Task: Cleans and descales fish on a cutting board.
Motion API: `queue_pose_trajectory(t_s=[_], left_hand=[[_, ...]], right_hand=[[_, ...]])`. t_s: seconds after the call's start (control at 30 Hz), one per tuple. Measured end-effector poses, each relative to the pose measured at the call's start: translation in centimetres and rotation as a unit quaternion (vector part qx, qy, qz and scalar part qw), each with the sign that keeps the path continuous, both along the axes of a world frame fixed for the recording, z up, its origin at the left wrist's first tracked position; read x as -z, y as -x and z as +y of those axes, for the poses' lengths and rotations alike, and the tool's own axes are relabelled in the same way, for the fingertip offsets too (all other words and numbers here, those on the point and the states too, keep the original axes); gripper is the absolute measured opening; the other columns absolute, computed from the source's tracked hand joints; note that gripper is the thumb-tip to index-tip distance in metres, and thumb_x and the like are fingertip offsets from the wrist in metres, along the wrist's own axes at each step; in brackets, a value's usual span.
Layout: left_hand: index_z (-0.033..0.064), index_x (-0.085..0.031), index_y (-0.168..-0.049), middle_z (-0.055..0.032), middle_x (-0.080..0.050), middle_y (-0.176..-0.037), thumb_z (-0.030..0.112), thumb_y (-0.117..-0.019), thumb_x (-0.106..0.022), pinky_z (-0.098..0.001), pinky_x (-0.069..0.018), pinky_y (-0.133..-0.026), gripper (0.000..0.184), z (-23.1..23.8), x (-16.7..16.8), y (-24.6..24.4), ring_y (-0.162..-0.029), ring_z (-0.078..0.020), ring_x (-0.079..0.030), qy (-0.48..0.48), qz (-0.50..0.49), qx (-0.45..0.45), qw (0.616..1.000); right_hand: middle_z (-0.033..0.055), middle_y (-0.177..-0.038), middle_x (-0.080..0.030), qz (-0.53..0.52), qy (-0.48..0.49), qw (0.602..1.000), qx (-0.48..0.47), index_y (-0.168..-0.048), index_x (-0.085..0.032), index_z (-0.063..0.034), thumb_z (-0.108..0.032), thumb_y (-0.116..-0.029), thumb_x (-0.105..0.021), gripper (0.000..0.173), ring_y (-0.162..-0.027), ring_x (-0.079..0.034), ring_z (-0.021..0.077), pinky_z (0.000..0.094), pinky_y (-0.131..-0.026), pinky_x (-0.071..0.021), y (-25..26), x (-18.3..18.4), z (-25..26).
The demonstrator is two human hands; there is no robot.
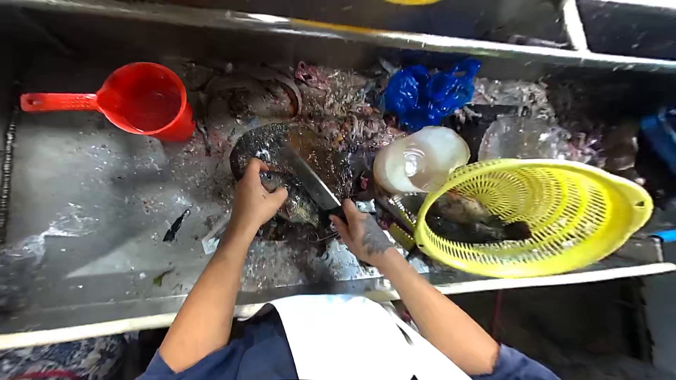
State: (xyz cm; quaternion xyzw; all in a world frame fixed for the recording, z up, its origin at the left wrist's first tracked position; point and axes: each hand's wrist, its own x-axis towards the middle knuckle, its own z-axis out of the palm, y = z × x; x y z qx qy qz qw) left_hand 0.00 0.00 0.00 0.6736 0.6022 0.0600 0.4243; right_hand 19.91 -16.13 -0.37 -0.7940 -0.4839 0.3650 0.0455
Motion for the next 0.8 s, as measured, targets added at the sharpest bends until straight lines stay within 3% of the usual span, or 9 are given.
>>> queue_pose_trajectory(t_s=[0.1, 0.23, 0.33, 0.4, 0.47, 0.53, 0.63, 0.73, 0.8], left_hand=[[0.0146, -0.051, -0.131, -0.0160, -0.067, -0.085, 0.022, -0.0814, -0.079, -0.0578, -0.0546, -0.062, 0.058, -0.1, -0.2, -0.1, -0.072, -0.0339, -0.067, 0.012, 0.012, 0.011, 1.000], [0.0132, -0.050, -0.133, -0.0184, -0.066, -0.087, 0.020, -0.0817, -0.081, -0.0579, -0.0537, -0.062, 0.060, 0.5, -0.3, -0.1, -0.072, -0.0348, -0.066, 0.029, 0.000, 0.017, 0.999], [0.0122, -0.048, -0.133, -0.0204, -0.068, -0.093, 0.019, -0.0827, -0.083, -0.0599, -0.0554, -0.067, 0.061, 0.4, -0.4, 0.0, -0.078, -0.0370, -0.068, 0.025, -0.003, 0.023, 0.999], [0.0128, -0.048, -0.132, -0.0187, -0.065, -0.085, 0.020, -0.0834, -0.082, -0.0564, -0.0537, -0.062, 0.059, 0.4, -0.3, 0.0, -0.070, -0.0348, -0.065, 0.021, 0.000, 0.023, 1.000], [0.0146, -0.048, -0.131, -0.0170, -0.064, -0.081, 0.021, -0.0825, -0.080, -0.0553, -0.0523, -0.058, 0.059, 0.1, -0.2, -0.1, -0.066, -0.0340, -0.063, 0.019, 0.018, 0.017, 1.000], [0.0156, -0.048, -0.131, -0.0160, -0.064, -0.080, 0.023, -0.0820, -0.079, -0.0551, -0.0526, -0.058, 0.059, 0.2, -0.2, -0.2, -0.065, -0.0333, -0.063, 0.018, 0.031, 0.017, 0.999], [0.0136, -0.049, -0.133, -0.0181, -0.066, -0.085, 0.023, -0.0826, -0.081, -0.0581, -0.0543, -0.062, 0.061, 0.4, -0.4, 0.0, -0.069, -0.0350, -0.065, 0.033, 0.022, 0.025, 0.999], [0.0130, -0.049, -0.132, -0.0158, -0.066, -0.081, 0.021, -0.0808, -0.079, -0.0558, -0.0541, -0.059, 0.060, 0.9, -0.3, 0.0, -0.065, -0.0320, -0.065, 0.032, 0.002, 0.038, 0.999], [0.0131, -0.048, -0.131, -0.0145, -0.065, -0.079, 0.019, -0.0811, -0.079, -0.0521, -0.0534, -0.056, 0.059, 0.9, -0.2, 0.1, -0.061, -0.0297, -0.063, 0.029, -0.003, 0.041, 0.999]], right_hand=[[0.0123, -0.083, -0.070, -0.022, -0.090, 0.994, 0.055, -0.127, -0.056, -0.0022, -0.039, -0.1064, -0.050, 0.042, -0.075, -0.072, 0.0286, 0.0504, -0.072, -0.0596, -1.0, 0.9, -2.0], [0.0057, -0.075, -0.067, -0.066, -0.251, 0.964, 0.058, -0.116, -0.061, -0.0008, -0.035, -0.1041, -0.054, 0.037, -0.063, -0.066, 0.0180, 0.0390, -0.059, -0.0580, 1.1, -2.1, -1.5], [0.0076, -0.079, -0.069, -0.083, -0.341, 0.933, 0.082, -0.117, -0.061, 0.0040, -0.030, -0.1016, -0.060, 0.037, -0.064, -0.067, 0.0147, 0.0337, -0.060, -0.0588, 3.5, -4.0, -0.8], [0.0119, -0.082, -0.071, -0.084, -0.272, 0.954, 0.089, -0.118, -0.062, 0.0049, -0.028, -0.1009, -0.061, 0.037, -0.069, -0.071, 0.0226, 0.0413, -0.065, -0.0616, 4.7, -2.5, -0.6], [0.0160, -0.097, -0.073, -0.063, -0.057, 0.995, 0.054, -0.130, -0.059, -0.0026, -0.036, -0.1063, -0.051, 0.041, -0.088, -0.074, 0.0333, 0.0516, -0.078, -0.0602, 5.0, -1.0, -0.1], [0.0135, -0.093, -0.072, -0.045, -0.018, 0.998, 0.036, -0.128, -0.058, -0.0070, -0.041, -0.1068, -0.048, 0.041, -0.086, -0.074, 0.0332, 0.0529, -0.077, -0.0599, 4.3, -1.7, 0.6], [0.0067, -0.074, -0.066, -0.066, -0.232, 0.969, 0.061, -0.110, -0.063, -0.0036, -0.037, -0.1030, -0.057, 0.035, -0.064, -0.067, 0.0211, 0.0430, -0.058, -0.0579, 3.5, -5.8, 0.6], [0.0040, -0.077, -0.065, -0.075, -0.435, 0.894, 0.081, -0.117, -0.058, -0.0025, -0.032, -0.1049, -0.057, 0.032, -0.063, -0.063, 0.0102, 0.0307, -0.056, -0.0569, 2.8, -10.3, 1.2], [0.0022, -0.076, -0.063, -0.035, -0.493, 0.864, 0.097, -0.125, -0.051, -0.0087, -0.035, -0.1072, -0.053, 0.031, -0.060, -0.063, 0.0104, 0.0321, -0.052, -0.0576, 2.9, -10.8, 1.5]])
